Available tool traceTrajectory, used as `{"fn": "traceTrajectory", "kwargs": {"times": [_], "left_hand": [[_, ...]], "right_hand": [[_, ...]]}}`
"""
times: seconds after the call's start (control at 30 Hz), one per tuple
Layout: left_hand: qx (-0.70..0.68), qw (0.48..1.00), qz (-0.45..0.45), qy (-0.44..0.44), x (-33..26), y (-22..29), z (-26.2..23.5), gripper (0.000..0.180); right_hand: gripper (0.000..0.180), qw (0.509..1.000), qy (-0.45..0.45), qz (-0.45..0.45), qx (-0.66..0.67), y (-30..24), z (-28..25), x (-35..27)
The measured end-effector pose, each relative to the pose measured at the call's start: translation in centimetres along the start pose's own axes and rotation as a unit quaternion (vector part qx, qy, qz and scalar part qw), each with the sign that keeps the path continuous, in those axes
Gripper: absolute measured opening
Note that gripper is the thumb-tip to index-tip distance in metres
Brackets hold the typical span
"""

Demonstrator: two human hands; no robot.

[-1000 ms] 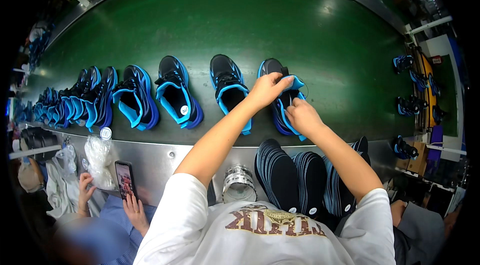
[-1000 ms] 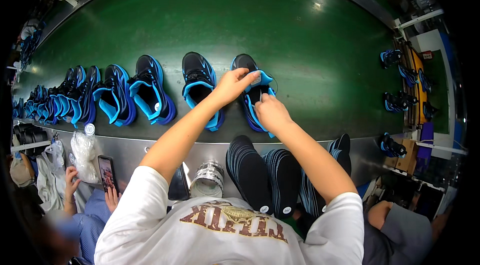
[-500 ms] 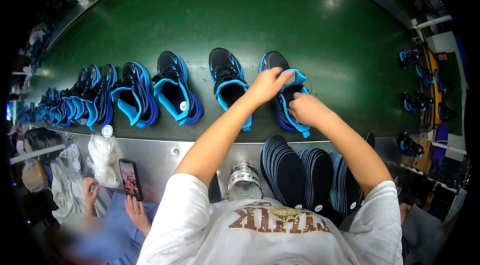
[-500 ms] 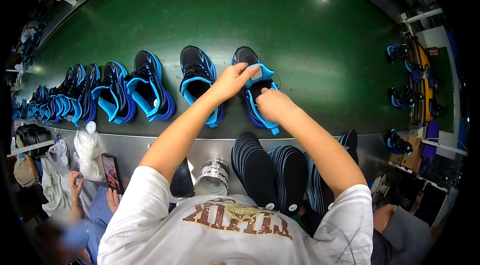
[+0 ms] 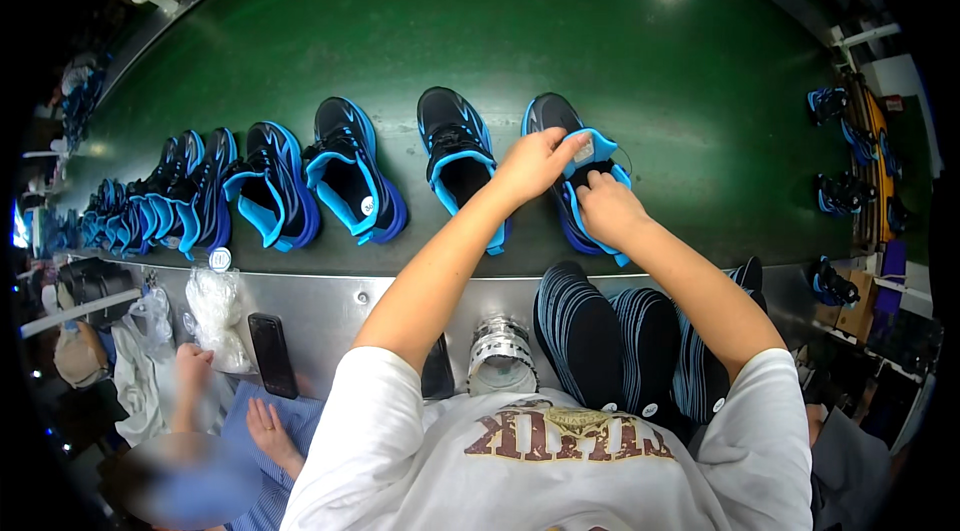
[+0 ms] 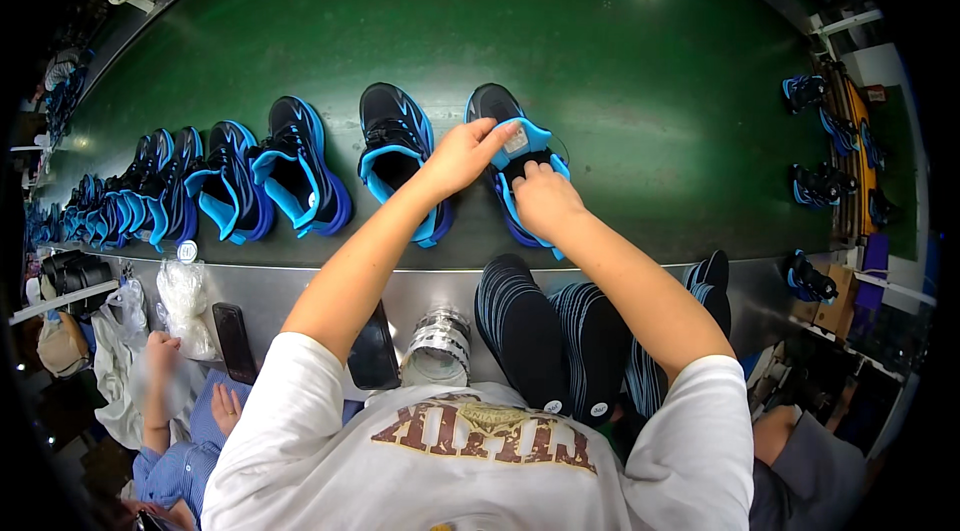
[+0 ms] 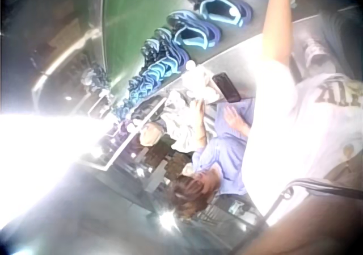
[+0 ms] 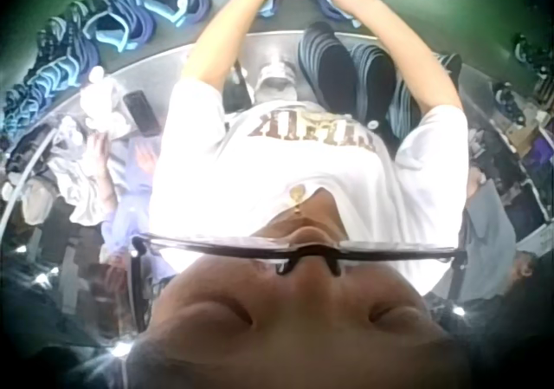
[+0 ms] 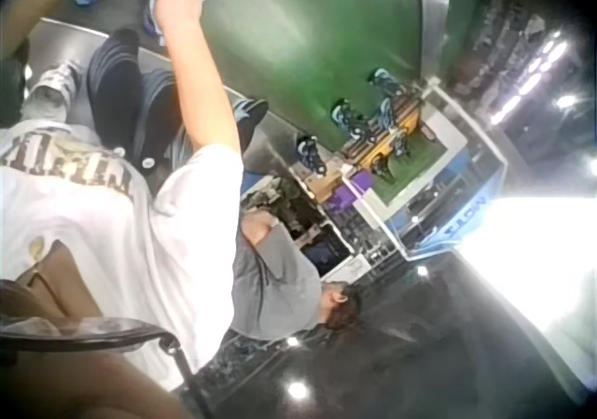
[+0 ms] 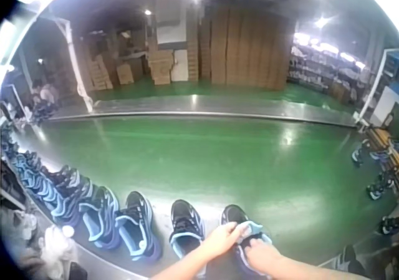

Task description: The person inserts blue insoles into several black and blue sneakers on a workbench, then retrieves a large stack of blue insoles from a plastic bag on the floor and places them on the workbench before continuing to insert them into the shoes.

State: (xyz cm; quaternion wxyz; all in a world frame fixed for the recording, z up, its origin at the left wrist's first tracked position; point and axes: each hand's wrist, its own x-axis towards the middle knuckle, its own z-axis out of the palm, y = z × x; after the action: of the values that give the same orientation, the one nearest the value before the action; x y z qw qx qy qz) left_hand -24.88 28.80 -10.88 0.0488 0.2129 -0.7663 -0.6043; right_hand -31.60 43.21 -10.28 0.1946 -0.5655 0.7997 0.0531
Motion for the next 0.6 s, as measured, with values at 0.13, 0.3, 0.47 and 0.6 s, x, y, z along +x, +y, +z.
{"fn": "traceTrajectory", "kwargs": {"times": [0.13,0.3,0.47,0.6], "left_hand": [[0.001,1.0,0.014,0.009,0.2,-0.6,0.6,0.044],[0.009,1.0,0.003,0.016,0.3,-1.0,0.7,0.046],[-0.118,0.993,-0.028,-0.004,0.4,-0.9,1.1,0.04],[-0.218,0.974,-0.025,0.052,0.7,-1.2,2.3,0.036]], "right_hand": [[0.02,0.999,-0.01,-0.032,-0.019,0.8,0.5,-0.1],[0.029,0.976,-0.178,-0.078,-0.1,0.8,-1.2,0.8],[0.027,0.969,-0.217,-0.043,-0.109,-0.2,-1.6,1.8],[0.024,0.94,-0.297,-0.083,-0.143,-0.2,-3.4,3.8]]}}
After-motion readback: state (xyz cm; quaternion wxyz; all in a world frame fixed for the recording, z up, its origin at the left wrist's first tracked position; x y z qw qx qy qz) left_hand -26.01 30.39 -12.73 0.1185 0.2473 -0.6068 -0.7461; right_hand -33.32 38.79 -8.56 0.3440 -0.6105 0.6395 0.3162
